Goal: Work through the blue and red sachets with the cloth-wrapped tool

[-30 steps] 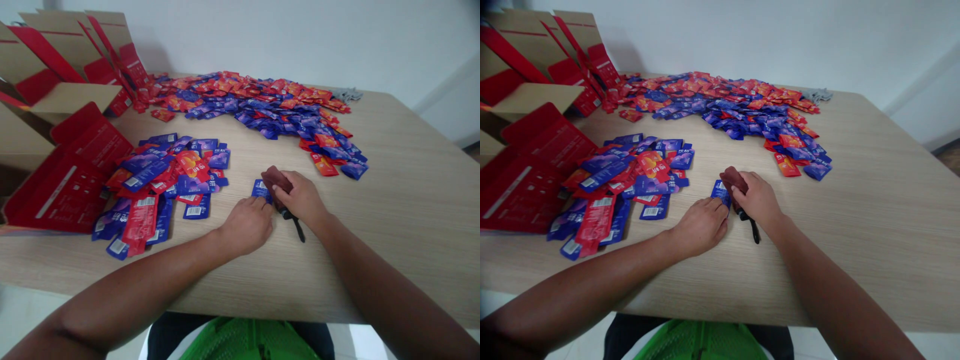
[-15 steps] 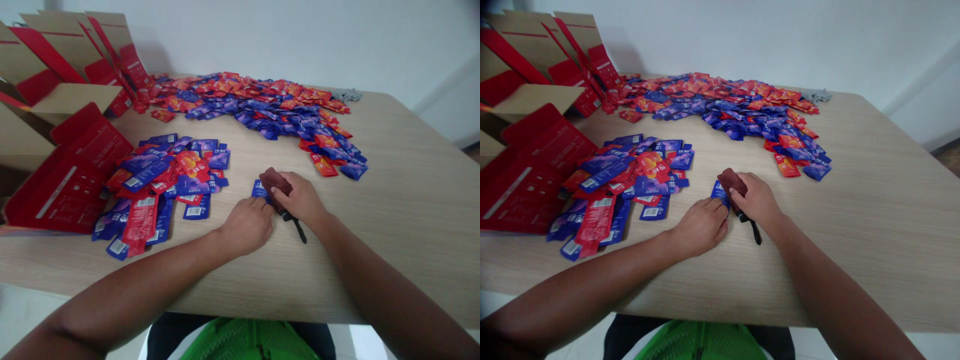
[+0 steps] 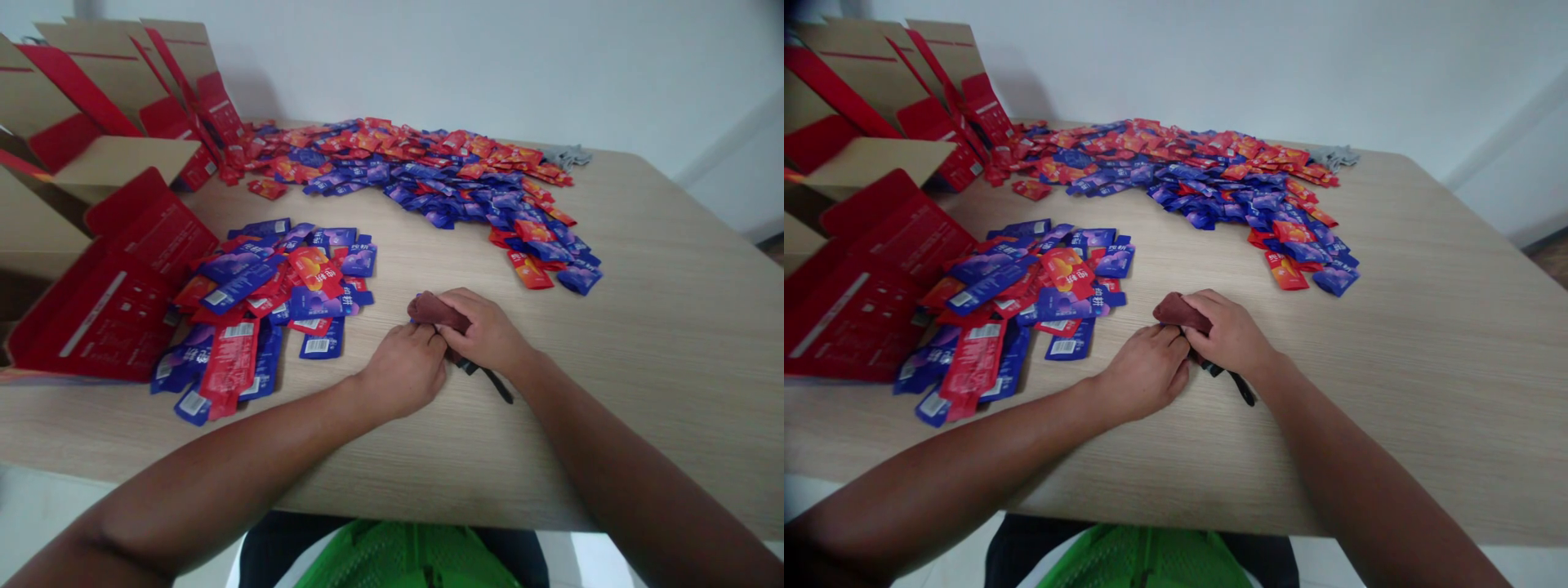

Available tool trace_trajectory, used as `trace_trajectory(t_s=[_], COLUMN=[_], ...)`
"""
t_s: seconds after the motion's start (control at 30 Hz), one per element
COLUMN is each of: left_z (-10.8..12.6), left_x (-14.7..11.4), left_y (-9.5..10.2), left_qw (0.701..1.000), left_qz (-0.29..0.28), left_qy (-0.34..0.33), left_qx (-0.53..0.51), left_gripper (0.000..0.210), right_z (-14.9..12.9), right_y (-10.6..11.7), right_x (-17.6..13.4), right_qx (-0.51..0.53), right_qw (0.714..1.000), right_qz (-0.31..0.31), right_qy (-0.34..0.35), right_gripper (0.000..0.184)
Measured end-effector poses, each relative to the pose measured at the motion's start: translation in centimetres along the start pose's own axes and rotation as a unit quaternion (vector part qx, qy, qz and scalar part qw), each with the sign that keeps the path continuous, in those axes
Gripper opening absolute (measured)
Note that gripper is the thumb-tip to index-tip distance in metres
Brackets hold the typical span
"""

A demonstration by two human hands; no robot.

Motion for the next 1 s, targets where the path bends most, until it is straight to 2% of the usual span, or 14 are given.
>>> trace_trajectory(t_s=[0.13,0.37,0.47,0.67,0.87,1.0], left_z=[0.0,0.1,0.1,0.1,0.0,0.0], left_x=[0.0,-0.1,-0.1,-0.1,-0.1,-0.1], left_y=[0.0,0.1,0.2,0.3,-0.1,-0.2], left_qw=[1.000,1.000,1.000,1.000,1.000,1.000], left_qz=[0.003,0.002,0.000,-0.001,-0.001,0.000], left_qy=[-0.001,-0.003,-0.002,-0.001,-0.004,-0.006], left_qx=[0.004,0.010,0.009,0.007,0.011,0.011], left_gripper=[0.022,0.020,0.019,0.020,0.025,0.025], right_z=[0.1,2.0,2.4,2.1,0.9,0.7], right_y=[-0.1,0.4,0.5,0.5,0.1,0.1], right_x=[0.0,-0.2,-0.2,-0.2,0.0,0.0], right_qx=[-0.005,-0.063,-0.071,-0.063,-0.027,-0.018], right_qw=[1.000,0.993,0.991,0.993,0.998,0.999], right_qz=[0.005,0.056,0.060,0.057,0.031,0.030], right_qy=[-0.016,-0.080,-0.094,-0.087,-0.038,-0.030], right_gripper=[0.044,0.036,0.035,0.036,0.039,0.040])
Point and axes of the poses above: each hand's wrist, its own x-axis towards the middle knuckle, its own y-axis out of the back of the hand, z = x × y, the point moved 9 cm from there along x, towards the middle knuckle, and after that the axes turned 5 degrees about -x, right-handed, at the moved point
